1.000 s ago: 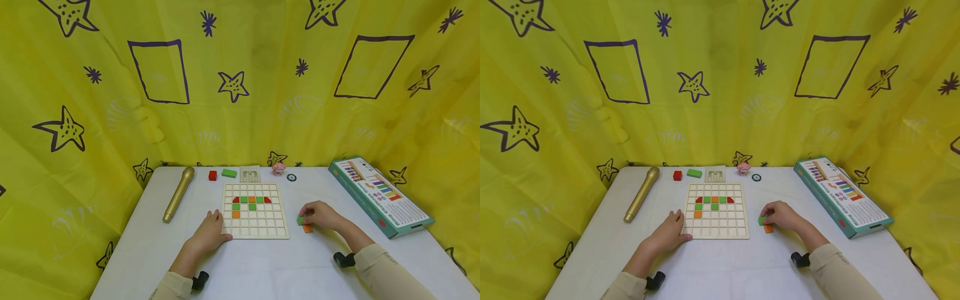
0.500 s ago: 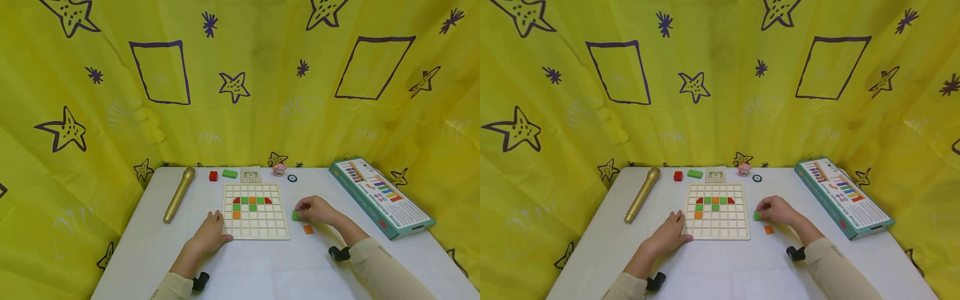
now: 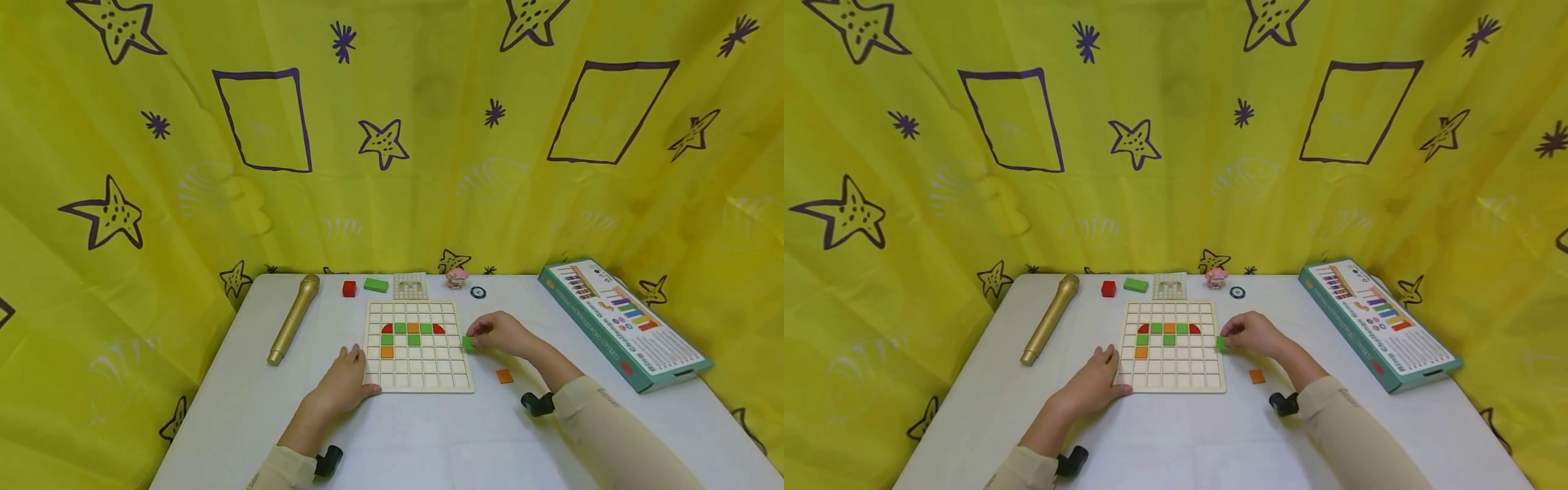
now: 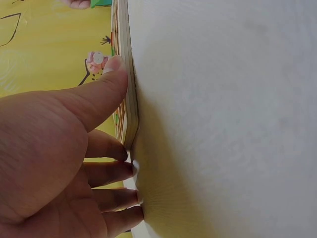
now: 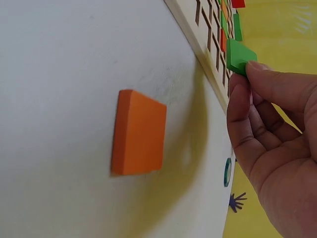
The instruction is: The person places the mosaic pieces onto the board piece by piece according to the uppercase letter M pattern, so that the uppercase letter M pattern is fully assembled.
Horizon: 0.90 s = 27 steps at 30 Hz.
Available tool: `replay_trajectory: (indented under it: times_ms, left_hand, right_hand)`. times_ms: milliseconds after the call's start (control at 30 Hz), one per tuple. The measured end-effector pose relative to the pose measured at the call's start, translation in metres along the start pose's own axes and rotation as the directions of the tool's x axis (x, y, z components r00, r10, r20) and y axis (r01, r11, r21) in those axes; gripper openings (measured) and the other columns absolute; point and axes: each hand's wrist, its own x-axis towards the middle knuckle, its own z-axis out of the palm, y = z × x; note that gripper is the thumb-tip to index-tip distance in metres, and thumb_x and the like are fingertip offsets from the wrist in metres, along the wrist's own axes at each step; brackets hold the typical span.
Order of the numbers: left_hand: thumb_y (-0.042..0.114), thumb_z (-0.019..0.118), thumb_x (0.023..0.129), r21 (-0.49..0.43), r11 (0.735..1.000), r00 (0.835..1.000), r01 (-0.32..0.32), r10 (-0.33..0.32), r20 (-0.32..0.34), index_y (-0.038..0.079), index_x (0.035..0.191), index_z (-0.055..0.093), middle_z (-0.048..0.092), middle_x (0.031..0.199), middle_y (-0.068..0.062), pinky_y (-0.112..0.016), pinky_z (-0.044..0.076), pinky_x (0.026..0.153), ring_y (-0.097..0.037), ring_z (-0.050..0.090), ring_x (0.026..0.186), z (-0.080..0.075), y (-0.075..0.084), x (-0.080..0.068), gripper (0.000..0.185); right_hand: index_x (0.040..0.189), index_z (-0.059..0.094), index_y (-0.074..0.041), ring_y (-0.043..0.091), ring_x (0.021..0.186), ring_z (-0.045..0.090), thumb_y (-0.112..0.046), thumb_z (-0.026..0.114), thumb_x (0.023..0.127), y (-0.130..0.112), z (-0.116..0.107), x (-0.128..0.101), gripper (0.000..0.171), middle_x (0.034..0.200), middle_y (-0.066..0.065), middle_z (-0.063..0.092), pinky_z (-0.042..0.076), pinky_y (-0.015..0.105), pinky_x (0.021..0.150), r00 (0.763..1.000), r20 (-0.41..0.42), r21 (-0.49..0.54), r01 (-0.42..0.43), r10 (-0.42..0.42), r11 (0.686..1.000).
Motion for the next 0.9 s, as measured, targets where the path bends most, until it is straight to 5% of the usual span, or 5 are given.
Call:
replay_trajectory:
  times_ms: [900]
  left_hand:
    - [0.042,0.077,0.087,-0.013,1.0,1.0,0.028,-0.028,-0.003,-0.01,0.146,0.043,0.036,0.156,-0.026,-0.056,0.035,0.112,-0.048,0.026,0.146,0.0,0.003,-0.001,0.086]
  right_hand:
    - [0.094,0.076,-0.008,0.019,0.085,0.057,-0.008,0.077,0.089,-0.022,0.022,0.032,0.005,0.092,0.001,0.071,0.05,0.03,0.074,0.999,0.016,0.018,0.033,-0.033,0.999]
